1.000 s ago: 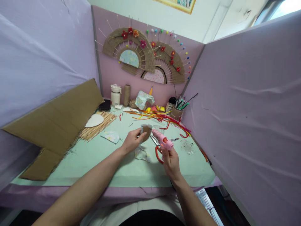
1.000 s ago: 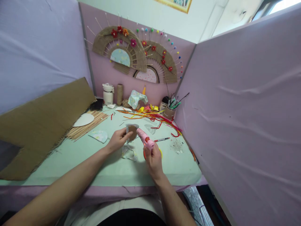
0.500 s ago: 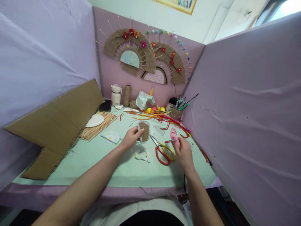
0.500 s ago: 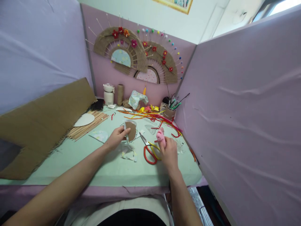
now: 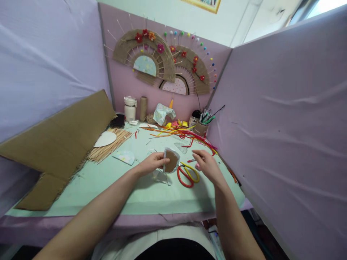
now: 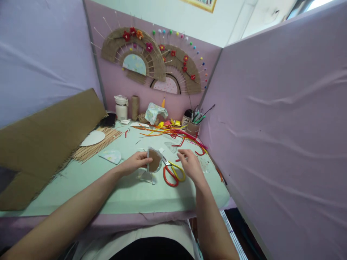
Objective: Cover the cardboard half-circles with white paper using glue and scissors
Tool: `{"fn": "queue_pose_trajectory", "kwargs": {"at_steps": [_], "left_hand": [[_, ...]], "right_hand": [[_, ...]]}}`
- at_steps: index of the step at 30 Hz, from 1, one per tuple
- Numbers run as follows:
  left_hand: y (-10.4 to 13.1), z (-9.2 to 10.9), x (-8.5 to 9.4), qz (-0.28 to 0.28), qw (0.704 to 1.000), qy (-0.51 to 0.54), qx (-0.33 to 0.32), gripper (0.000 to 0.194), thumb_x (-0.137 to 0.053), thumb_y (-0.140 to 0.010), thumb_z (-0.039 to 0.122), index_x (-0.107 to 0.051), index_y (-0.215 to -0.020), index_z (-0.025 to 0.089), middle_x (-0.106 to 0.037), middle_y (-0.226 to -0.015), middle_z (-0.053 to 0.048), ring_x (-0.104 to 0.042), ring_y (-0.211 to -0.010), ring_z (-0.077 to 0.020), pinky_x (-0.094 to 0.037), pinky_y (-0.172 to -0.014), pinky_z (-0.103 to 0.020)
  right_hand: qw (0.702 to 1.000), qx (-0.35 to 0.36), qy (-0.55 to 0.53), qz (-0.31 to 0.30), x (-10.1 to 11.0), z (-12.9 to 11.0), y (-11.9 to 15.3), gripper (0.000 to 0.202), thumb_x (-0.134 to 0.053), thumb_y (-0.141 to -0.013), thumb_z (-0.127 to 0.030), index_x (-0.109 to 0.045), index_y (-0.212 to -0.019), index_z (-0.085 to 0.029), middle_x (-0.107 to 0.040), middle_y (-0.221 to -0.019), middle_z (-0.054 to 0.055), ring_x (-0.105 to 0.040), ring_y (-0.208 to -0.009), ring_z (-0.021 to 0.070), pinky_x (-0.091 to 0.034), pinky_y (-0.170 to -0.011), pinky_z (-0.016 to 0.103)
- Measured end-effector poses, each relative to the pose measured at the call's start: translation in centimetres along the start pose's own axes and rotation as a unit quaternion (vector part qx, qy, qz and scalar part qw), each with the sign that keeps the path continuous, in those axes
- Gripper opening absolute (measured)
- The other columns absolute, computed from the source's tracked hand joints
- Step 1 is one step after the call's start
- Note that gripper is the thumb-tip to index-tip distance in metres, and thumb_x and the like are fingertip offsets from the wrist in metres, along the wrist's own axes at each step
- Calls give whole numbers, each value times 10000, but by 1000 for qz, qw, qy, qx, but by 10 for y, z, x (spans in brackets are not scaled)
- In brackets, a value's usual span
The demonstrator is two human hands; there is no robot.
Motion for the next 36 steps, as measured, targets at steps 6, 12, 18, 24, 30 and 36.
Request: {"fn": "queue_pose_trajectory", "kwargs": {"at_steps": [6, 12, 18, 24, 30, 36], "left_hand": [[4, 7, -11, -59, 994, -89, -18, 308, -589, -783, 417, -635, -863, 124, -668, -818, -41, -587, -755, -173, -441, -692, -266], [1, 8, -4, -22, 989, -147, -17, 318, -571, -765, 436, -602, -768, 119, -582, -670, -6, -495, -611, -131, -373, -560, -230], [-1, 4, -1, 0, 987, -161, -8, 298, -550, -763, 422, -575, -734, 127, -543, -646, 4, -475, -590, -125, -366, -544, -230], [-1, 0, 1, -1, 985, -173, -1, 306, -553, -759, 437, -544, -691, 138, -513, -604, 16, -464, -555, -118, -357, -520, -225], [0, 0, 2, 6, 980, -200, 3, 307, -548, -751, 435, -526, -651, 146, -506, -569, 21, -466, -531, -117, -343, -497, -222], [1, -1, 4, 14, 975, -219, 22, 285, -548, -738, 412, -519, -634, 148, -504, -557, 16, -467, -519, -119, -332, -482, -223]], "right_hand": [[908, -89, -339, -229, -108, -34, -30, 348, -667, -664, -506, -595, -656, -166, -540, -557, -31, -436, -484, 88, -325, -469, 222], [850, -148, -421, -279, -131, -31, -24, 324, -777, -568, -392, -565, -656, -163, -556, -538, -49, -466, -470, 77, -338, -465, 202], [843, -147, -445, -263, -126, -30, -23, 370, -762, -600, -459, -549, -662, -164, -543, -540, -52, -443, -448, 66, -318, -447, 200], [877, -98, -414, -224, -113, -36, -26, 387, -704, -662, -492, -504, -575, -173, -452, -487, -64, -367, -437, 65, -279, -446, 216], [954, 31, -270, -125, -93, -42, -34, 335, -667, -706, -435, -537, -546, -171, -459, -519, -40, -370, -505, 89, -298, -496, 237], [969, 130, -190, -95, -84, -50, -32, 317, -645, -735, -443, -578, -575, -177, -512, -565, -15, -420, -558, 111, -335, -545, 252]]}}
Point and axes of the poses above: each hand's wrist, its own y-axis away from the middle knuckle, its own x-axis out of the back of the hand, z = x × y, the point moved 8 cm from there along -y, towards the middle knuckle
